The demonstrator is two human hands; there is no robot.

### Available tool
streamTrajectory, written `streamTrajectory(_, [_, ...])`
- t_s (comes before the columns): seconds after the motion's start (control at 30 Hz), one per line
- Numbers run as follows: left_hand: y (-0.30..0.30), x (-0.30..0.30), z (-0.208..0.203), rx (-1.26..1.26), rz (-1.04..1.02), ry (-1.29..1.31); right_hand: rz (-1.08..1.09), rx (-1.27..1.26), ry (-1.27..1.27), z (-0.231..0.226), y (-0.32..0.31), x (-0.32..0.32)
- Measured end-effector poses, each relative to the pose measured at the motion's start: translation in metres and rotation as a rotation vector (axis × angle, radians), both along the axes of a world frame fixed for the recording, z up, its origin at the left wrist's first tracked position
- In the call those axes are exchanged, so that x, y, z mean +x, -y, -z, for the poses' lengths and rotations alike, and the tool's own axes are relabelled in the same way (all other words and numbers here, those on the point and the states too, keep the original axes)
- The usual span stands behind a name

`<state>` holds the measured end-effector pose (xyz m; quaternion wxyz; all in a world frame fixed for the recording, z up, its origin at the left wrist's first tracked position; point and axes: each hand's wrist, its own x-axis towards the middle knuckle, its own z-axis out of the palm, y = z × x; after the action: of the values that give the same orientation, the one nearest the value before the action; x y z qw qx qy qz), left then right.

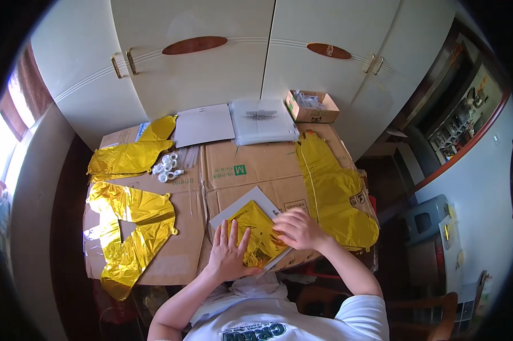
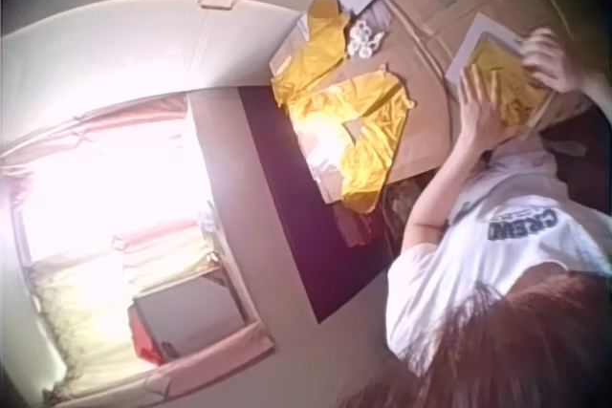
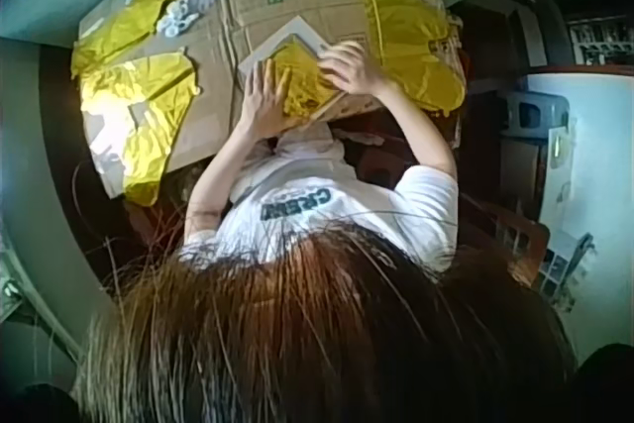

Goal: Folding gold-colored foil packaging and placing them on a workspace.

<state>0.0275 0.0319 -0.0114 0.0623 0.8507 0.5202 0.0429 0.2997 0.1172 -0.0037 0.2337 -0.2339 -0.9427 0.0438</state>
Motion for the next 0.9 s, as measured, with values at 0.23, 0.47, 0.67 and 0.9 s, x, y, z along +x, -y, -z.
streamTrajectory(0.23, [0.000,0.000,-0.003,-0.012,-0.005,0.021,0.188,0.143,0.070,0.000,0.078,0.027])
streamTrajectory(0.47, [0.000,0.001,-0.005,-0.005,-0.008,0.027,0.351,0.049,0.045,0.011,0.096,0.012])
streamTrajectory(0.67, [0.000,0.001,-0.004,-0.001,-0.009,0.031,0.455,-0.054,-0.012,0.015,0.105,0.002])
streamTrajectory(0.9, [0.000,0.001,-0.004,0.009,-0.006,0.033,0.410,-0.098,-0.105,0.024,0.101,0.003])
